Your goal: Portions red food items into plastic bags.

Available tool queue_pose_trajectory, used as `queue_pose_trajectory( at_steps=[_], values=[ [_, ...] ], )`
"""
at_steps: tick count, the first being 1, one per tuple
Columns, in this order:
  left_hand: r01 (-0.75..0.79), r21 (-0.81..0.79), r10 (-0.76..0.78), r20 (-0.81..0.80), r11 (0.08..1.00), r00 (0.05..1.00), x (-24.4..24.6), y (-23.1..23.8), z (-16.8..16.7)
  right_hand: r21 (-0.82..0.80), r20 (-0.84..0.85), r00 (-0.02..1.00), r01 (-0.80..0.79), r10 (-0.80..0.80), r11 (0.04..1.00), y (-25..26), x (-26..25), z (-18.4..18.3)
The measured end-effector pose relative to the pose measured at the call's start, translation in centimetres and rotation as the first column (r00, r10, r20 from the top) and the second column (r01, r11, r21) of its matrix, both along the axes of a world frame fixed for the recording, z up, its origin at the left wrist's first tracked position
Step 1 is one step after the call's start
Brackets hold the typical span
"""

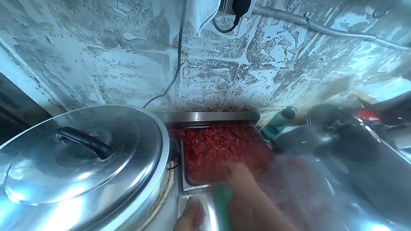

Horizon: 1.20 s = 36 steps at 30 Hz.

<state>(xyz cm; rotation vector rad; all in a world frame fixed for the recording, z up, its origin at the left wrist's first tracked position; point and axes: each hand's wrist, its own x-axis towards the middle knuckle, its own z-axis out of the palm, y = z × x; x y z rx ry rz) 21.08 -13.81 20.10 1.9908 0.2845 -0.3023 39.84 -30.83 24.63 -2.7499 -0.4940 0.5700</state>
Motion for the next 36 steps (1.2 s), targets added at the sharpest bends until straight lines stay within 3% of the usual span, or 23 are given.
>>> queue_pose_trajectory(
  at_steps=[4, 6, 8, 12, 15, 20, 23, 25, 27, 28, 32, 34, 36],
  values=[
    [0.115, 0.216, -0.105, -0.059, 0.970, 0.993, -0.3, -0.2, 0.6, -0.223, 0.029, 0.985, -0.161, 0.172, 0.961, 0.4, 3.3, -7.1],
    [0.119, 0.269, -0.104, -0.068, 0.956, 0.992, -0.2, 0.1, 0.6, -0.279, 0.049, 0.968, -0.222, 0.245, 0.934, 0.9, 3.8, -8.8],
    [0.088, 0.280, -0.077, -0.052, 0.956, 0.996, -0.3, 0.4, 0.3, -0.256, 0.128, 0.966, -0.185, 0.223, 0.949, 0.9, 4.1, -9.2],
    [-0.020, 0.207, 0.024, -0.018, 0.978, 1.000, -0.8, 0.6, 0.1, 0.106, 0.098, 0.992, 0.069, -0.079, 0.992, 0.2, 4.9, -6.3],
    [-0.060, 0.148, 0.056, 0.034, 0.987, 0.998, -0.9, 0.2, -0.4, 0.440, -0.015, 0.974, 0.209, -0.225, 0.873, -0.4, 4.1, -2.8],
    [-0.075, 0.094, 0.063, 0.120, 0.993, 0.991, -0.8, -0.3, -1.3, 0.756, -0.227, 0.959, 0.282, -0.169, 0.590, -0.9, -0.7, 3.7],
    [-0.090, 0.081, 0.081, 0.098, 0.993, 0.992, -0.6, -0.3, -1.3, 0.839, -0.265, 0.964, 0.248, -0.035, 0.485, -0.8, -5.0, 4.4],
    [-0.114, 0.028, 0.111, 0.096, 0.993, 0.989, -0.5, -0.4, -1.0, 0.798, -0.222, 0.975, 0.173, 0.015, 0.577, -0.3, -7.9, 3.0],
    [-0.129, -0.048, 0.133, 0.091, 0.991, 0.987, -0.6, -0.5, -1.1, 0.572, -0.151, 0.986, 0.034, 0.065, 0.820, -0.1, -10.0, 1.3],
    [-0.127, -0.073, 0.132, 0.080, 0.989, 0.988, -0.7, -0.5, -1.2, 0.441, -0.134, 0.988, -0.015, 0.082, 0.897, 0.0, -10.8, 0.7],
    [-0.097, -0.075, 0.101, 0.055, 0.992, 0.993, -1.3, -0.6, -1.4, 0.256, 0.016, 0.999, 0.045, -0.051, 0.966, -0.3, -12.3, -1.7],
    [-0.058, -0.067, 0.064, 0.077, 0.996, 0.995, -1.6, -0.9, -1.2, 0.122, -0.061, 0.996, 0.076, -0.069, 0.990, -0.6, -12.4, -2.5],
    [-0.011, -0.066, 0.019, 0.121, 0.998, 0.992, -1.9, -0.9, -0.1, 0.113, -0.083, 0.995, 0.069, -0.060, 0.991, -1.2, -13.0, -2.5]
  ],
)
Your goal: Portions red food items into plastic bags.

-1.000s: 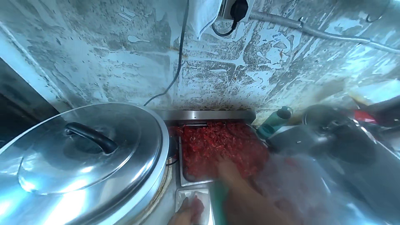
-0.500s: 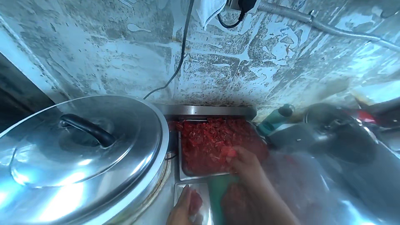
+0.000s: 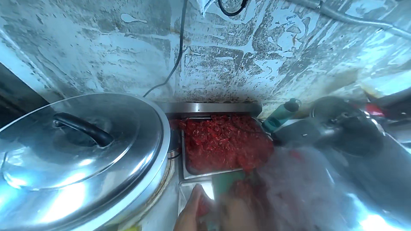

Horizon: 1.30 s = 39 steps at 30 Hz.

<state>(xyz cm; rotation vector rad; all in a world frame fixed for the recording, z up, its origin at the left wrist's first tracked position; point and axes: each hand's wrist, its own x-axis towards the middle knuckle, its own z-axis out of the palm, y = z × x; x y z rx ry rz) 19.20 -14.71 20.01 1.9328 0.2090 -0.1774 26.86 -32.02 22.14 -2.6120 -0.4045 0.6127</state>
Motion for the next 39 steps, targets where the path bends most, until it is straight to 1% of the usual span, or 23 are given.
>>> queue_pose_trajectory(
  at_steps=[2, 3, 4, 5, 7, 8, 9, 12, 14, 15, 18, 21, 24, 28, 33, 35, 37, 39],
  values=[
    [0.023, -0.016, -0.022, 0.039, 1.000, 0.999, -0.6, 0.2, 1.1, 0.087, 0.113, 0.994, -0.016, 0.006, 0.996, -0.7, -1.2, 0.8],
    [0.039, -0.014, -0.038, 0.037, 0.999, 0.999, -0.8, 0.3, 1.3, 0.134, 0.149, 0.989, -0.012, -0.008, 0.991, -0.9, -1.6, 1.0],
    [0.055, 0.002, -0.055, 0.021, 0.998, 0.998, -0.7, 0.4, 1.1, 0.148, 0.149, 0.989, -0.001, -0.021, 0.989, -1.0, -1.7, 0.8],
    [0.074, 0.037, -0.074, -0.010, 0.997, 0.997, -0.4, 0.4, 0.5, 0.119, 0.109, 0.994, 0.009, -0.023, 0.993, -1.1, -1.6, 0.3],
    [0.105, 0.096, -0.097, -0.078, 0.990, 0.992, -0.1, 0.3, -1.2, 0.014, -0.052, 0.999, 0.014, -0.013, 1.000, -1.3, -0.9, -1.1],
    [0.100, 0.097, -0.093, -0.076, 0.990, 0.993, 0.0, 0.3, -1.7, 0.008, -0.075, 0.997, 0.029, -0.028, 1.000, -1.4, -0.6, -1.5],
    [0.086, 0.089, -0.083, -0.044, 0.992, 0.996, 0.0, 0.5, -1.7, 0.034, -0.046, 0.997, 0.058, -0.056, 0.998, -1.5, -0.5, -1.6],
    [-0.014, 0.015, 0.013, 0.079, 1.000, 0.997, -1.2, 1.2, -1.9, 0.161, 0.039, 0.989, 0.138, -0.146, 0.977, -2.5, -1.1, -1.2],
    [-0.122, -0.038, 0.127, 0.185, 0.992, 0.975, -1.5, 2.5, -2.5, 0.231, 0.095, 0.982, 0.136, -0.162, 0.963, -2.8, -0.8, -1.2],
    [-0.163, -0.056, 0.171, 0.212, 0.985, 0.962, -1.6, 3.2, -2.7, 0.260, 0.125, 0.978, 0.128, -0.164, 0.957, -2.9, -0.7, -1.3],
    [-0.238, -0.042, 0.242, 0.193, 0.970, 0.951, -2.9, 5.0, -3.3, 0.338, 0.224, 0.961, 0.080, -0.163, 0.938, -3.2, -1.3, -2.1],
    [-0.302, -0.039, 0.304, 0.101, 0.952, 0.947, -4.1, 6.3, -3.5, 0.374, 0.232, 0.957, 0.080, -0.176, 0.924, -2.9, -1.6, -2.5],
    [-0.312, -0.004, 0.311, 0.098, 0.950, 0.946, -5.6, 6.6, -4.4, 0.382, 0.228, 0.955, 0.091, -0.190, 0.919, -2.6, -2.0, -2.9],
    [-0.294, 0.018, 0.290, 0.109, 0.956, 0.951, -7.1, 6.3, -4.9, 0.393, 0.298, 0.935, 0.064, -0.194, 0.917, -2.5, -2.3, -3.4],
    [-0.279, 0.014, 0.276, 0.113, 0.960, 0.955, -7.1, 5.9, -4.9, 0.370, 0.320, 0.929, 0.058, -0.186, 0.927, -2.1, -2.4, -3.2],
    [-0.268, 0.017, 0.264, 0.124, 0.963, 0.957, -6.8, 5.8, -4.8, 0.354, 0.337, 0.929, 0.023, -0.150, 0.935, -1.8, -2.5, -3.3],
    [-0.254, 0.022, 0.249, 0.126, 0.967, 0.960, -6.5, 5.7, -4.6, 0.313, 0.326, 0.942, -0.028, -0.079, 0.949, -1.2, -2.5, -3.3],
    [-0.237, 0.031, 0.231, 0.126, 0.971, 0.965, -6.4, 5.5, -4.5, 0.210, 0.290, 0.957, -0.095, 0.031, 0.973, -0.4, -2.2, -3.7]
  ],
)
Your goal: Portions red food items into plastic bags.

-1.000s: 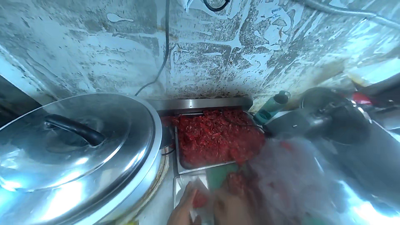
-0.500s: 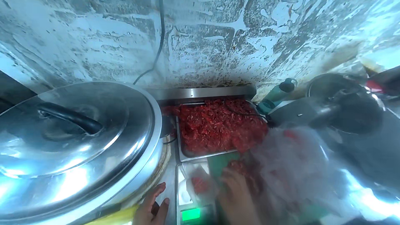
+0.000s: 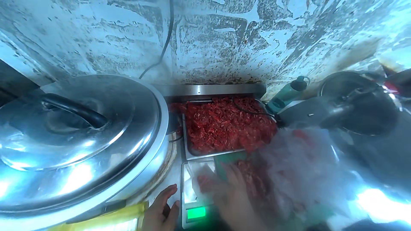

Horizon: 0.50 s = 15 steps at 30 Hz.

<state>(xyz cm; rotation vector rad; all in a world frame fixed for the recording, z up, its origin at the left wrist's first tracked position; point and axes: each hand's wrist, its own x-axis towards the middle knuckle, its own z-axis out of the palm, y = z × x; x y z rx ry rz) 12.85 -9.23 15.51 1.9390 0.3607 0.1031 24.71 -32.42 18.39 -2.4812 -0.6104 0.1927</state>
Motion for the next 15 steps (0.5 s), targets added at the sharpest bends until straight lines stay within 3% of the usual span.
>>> queue_pose_trajectory(
  at_steps=[4, 6, 10, 15],
  values=[
    [0.027, 0.009, -0.027, 0.004, 1.000, 1.000, 0.3, -0.7, 0.7, -0.429, -0.189, 0.981, -0.128, 0.050, 0.894, 2.5, 2.1, -0.4],
    [0.046, 0.006, -0.046, 0.016, 0.999, 0.999, 0.2, -0.8, 0.7, -0.517, -0.185, 0.982, -0.129, 0.037, 0.846, 3.3, 2.9, -1.2],
    [0.023, -0.013, -0.023, 0.006, 1.000, 1.000, -0.4, -0.7, 0.6, -0.485, -0.138, 0.990, -0.101, 0.038, 0.869, 3.4, 3.6, -1.6],
    [-0.007, -0.002, 0.007, -0.015, 1.000, 1.000, -0.9, -0.5, 0.3, -0.224, -0.158, 0.987, -0.057, 0.022, 0.973, 0.9, 3.4, 1.4]
  ],
)
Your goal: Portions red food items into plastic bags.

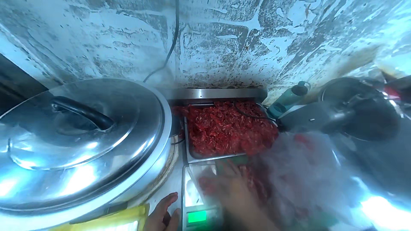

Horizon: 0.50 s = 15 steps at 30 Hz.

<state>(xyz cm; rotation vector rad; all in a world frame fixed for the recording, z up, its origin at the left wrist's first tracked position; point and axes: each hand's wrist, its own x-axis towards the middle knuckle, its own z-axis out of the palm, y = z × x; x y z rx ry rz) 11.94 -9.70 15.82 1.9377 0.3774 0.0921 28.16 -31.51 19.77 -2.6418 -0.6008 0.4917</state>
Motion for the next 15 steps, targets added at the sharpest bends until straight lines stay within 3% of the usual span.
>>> queue_pose_trajectory(
  at_steps=[4, 8, 15],
  values=[
    [0.013, -0.030, -0.012, 0.055, 0.999, 0.998, 0.2, -0.2, -0.6, 0.345, 0.137, 0.991, -0.058, 0.010, 0.937, -1.9, -0.7, 2.1],
    [0.057, -0.026, -0.055, 0.048, 0.998, 0.997, 1.0, -0.7, 0.1, 0.265, 0.077, 0.995, -0.075, 0.057, 0.961, -2.2, -0.6, 3.2],
    [0.124, 0.019, -0.126, 0.086, 0.992, 0.988, 2.9, -2.0, 2.0, 0.485, -0.005, 0.999, 0.030, -0.032, 0.874, -1.9, -1.1, 3.0]
  ],
)
